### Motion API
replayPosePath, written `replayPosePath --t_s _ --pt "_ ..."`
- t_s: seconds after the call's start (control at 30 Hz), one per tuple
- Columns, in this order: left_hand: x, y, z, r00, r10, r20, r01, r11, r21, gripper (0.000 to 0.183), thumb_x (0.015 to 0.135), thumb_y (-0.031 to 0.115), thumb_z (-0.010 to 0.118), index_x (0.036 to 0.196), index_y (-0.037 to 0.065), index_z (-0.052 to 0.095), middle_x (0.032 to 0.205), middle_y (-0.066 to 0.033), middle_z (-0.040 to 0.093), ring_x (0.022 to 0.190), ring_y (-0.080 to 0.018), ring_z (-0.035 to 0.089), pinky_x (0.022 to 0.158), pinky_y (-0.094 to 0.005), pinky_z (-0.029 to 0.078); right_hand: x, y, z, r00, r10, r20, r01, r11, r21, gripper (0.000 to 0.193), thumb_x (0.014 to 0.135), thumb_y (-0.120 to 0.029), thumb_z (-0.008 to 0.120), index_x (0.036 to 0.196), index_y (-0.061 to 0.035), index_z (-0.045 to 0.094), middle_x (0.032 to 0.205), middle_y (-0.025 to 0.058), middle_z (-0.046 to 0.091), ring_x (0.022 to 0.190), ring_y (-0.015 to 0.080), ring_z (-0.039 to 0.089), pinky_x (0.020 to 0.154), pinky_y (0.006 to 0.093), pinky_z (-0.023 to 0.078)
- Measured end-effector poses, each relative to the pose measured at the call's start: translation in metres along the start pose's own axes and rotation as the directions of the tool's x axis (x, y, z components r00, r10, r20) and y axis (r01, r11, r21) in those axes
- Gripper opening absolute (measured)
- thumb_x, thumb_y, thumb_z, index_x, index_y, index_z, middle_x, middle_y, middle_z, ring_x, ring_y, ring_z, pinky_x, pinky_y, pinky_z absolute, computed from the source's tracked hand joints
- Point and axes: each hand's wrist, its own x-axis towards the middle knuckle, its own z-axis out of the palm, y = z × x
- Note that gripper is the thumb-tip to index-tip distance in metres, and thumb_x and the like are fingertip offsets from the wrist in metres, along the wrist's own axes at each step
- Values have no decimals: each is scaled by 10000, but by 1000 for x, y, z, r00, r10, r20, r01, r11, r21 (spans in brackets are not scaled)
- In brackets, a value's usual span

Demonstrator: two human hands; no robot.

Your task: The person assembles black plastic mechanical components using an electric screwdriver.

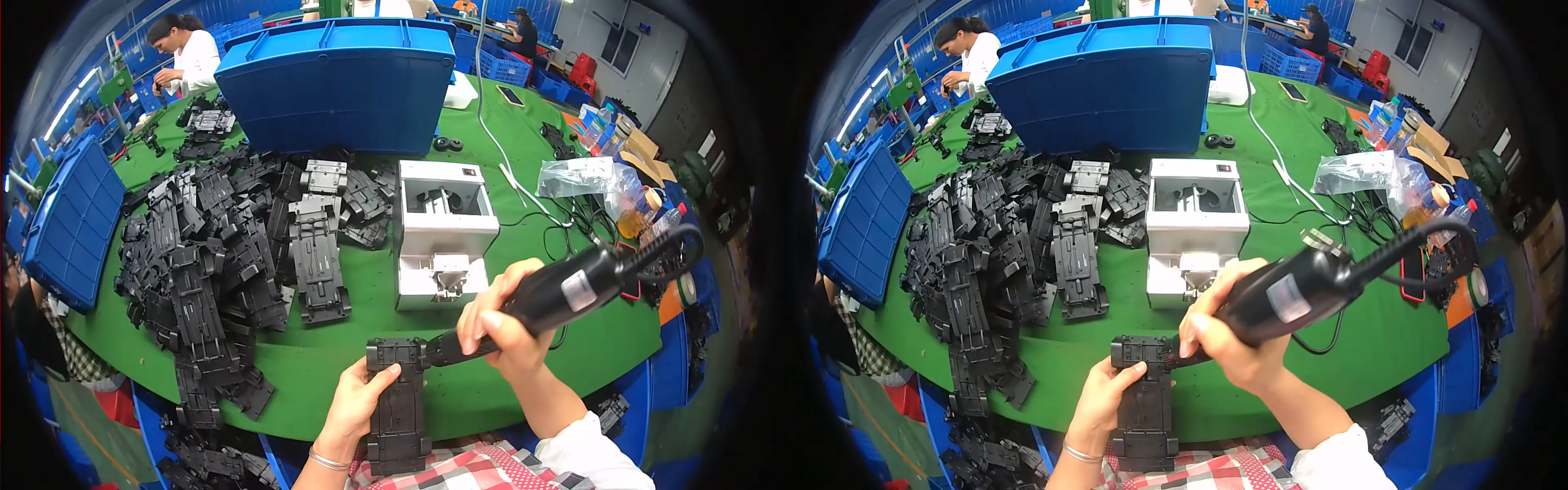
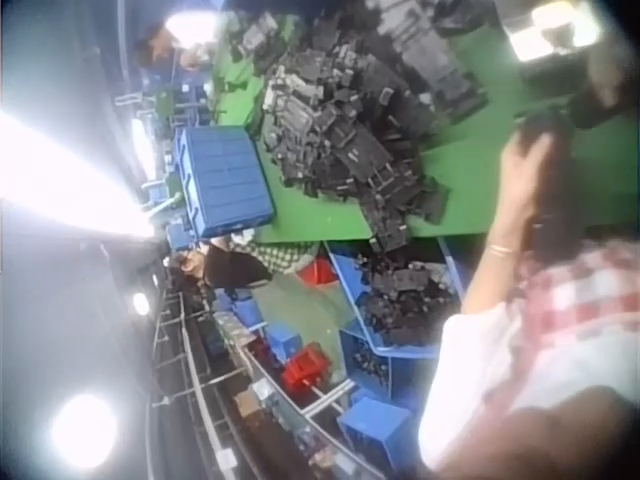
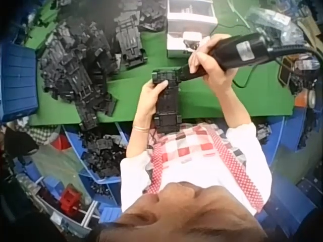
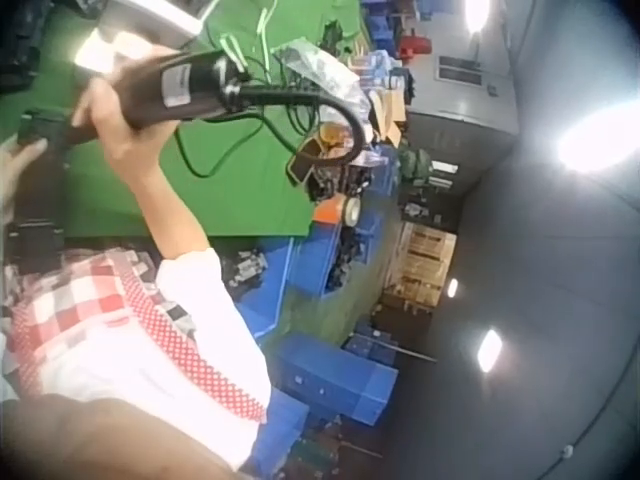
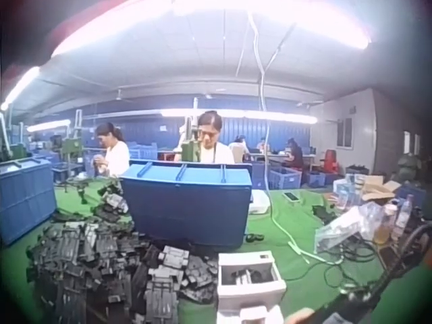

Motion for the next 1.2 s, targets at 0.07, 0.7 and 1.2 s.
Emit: replayPosePath --t_s 0.07,0.7,1.2 --pt "-1 2 4 1000 -14 1 14 1000 -7 246 845 11 538 1079 -65 517 977 -143 614 830 -245 633 746 -352 541 -6 4 0 997 69 30 -68 997 -30 308 745 45 535 951 -63 333 585 99 478 444 205 503 455 345 457" --pt "-5 -15 -3 996 -87 0 87 996 -30 243 871 59 542 1074 -71 509 961 -169 616 804 -265 643 706 -359 552 92 0 -27 863 -463 -203 396 869 -297 246 765 66 564 961 -18 441 664 54 546 552 144 567 569 288 479" --pt "2 -15 6 993 -118 -16 118 993 15 261 862 64 580 1085 -63 536 967 -91 626 838 -122 592 755 -254 490 58 11 -20 1000 -25 6 26 945 -326 252 749 101 521 926 -8 378 624 96 515 503 178 549 490 300 488"
